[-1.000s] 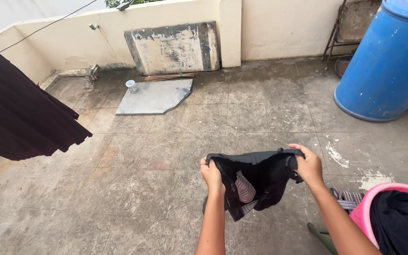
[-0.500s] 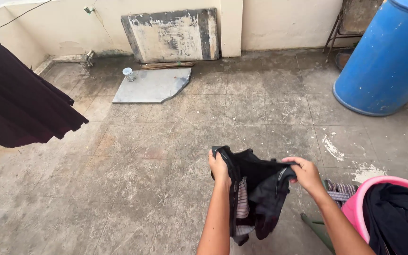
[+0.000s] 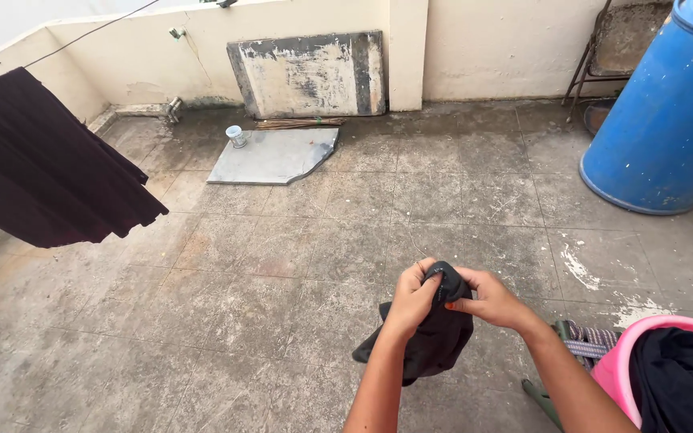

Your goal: Hanging washed clothes on a clothesline on a terrace.

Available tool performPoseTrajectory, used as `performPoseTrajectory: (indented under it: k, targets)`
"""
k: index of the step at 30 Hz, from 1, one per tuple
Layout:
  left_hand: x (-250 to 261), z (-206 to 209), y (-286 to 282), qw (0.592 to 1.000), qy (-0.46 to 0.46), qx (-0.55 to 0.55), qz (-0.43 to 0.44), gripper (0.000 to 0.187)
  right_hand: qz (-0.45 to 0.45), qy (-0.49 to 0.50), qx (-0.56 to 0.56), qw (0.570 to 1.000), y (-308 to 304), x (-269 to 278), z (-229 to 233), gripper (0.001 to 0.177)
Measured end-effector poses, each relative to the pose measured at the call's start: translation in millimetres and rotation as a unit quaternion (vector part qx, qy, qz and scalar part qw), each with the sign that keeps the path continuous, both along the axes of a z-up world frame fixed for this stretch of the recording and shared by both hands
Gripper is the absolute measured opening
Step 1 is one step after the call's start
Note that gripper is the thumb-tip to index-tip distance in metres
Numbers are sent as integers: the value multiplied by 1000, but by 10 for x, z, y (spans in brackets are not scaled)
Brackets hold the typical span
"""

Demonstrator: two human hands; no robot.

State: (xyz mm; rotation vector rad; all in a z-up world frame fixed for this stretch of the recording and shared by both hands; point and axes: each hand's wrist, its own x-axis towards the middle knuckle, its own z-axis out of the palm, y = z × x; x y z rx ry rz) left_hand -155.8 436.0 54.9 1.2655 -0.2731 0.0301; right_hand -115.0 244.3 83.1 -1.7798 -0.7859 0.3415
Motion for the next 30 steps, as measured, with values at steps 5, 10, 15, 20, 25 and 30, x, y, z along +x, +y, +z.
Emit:
performPoseTrajectory:
  k: [5, 10, 15, 20, 25, 30]
  targets:
    - [-536, 713, 185, 934, -150, 145, 291, 35, -101, 13, 96, 990, 241, 25, -101, 23]
    - [-468, -129, 344, 926, -106, 222, 287, 50, -163, 30, 169, 972, 230, 71, 156, 19]
    - [-183, -1009, 460, 949, 22, 244, 196, 22, -254, 49, 240, 936, -116, 102, 380, 25]
    - [-24, -239, 667, 971, 73, 202, 107, 25, -286, 75, 60, 953, -705, 486, 166, 26]
    - [-257, 1654, 510, 848, -43, 524, 73, 40, -248, 116, 15, 962, -1171, 546, 318, 33]
    - [-519, 2011, 363, 924, -250, 254, 135, 24, -86, 172, 402, 895, -1468, 228, 804, 42]
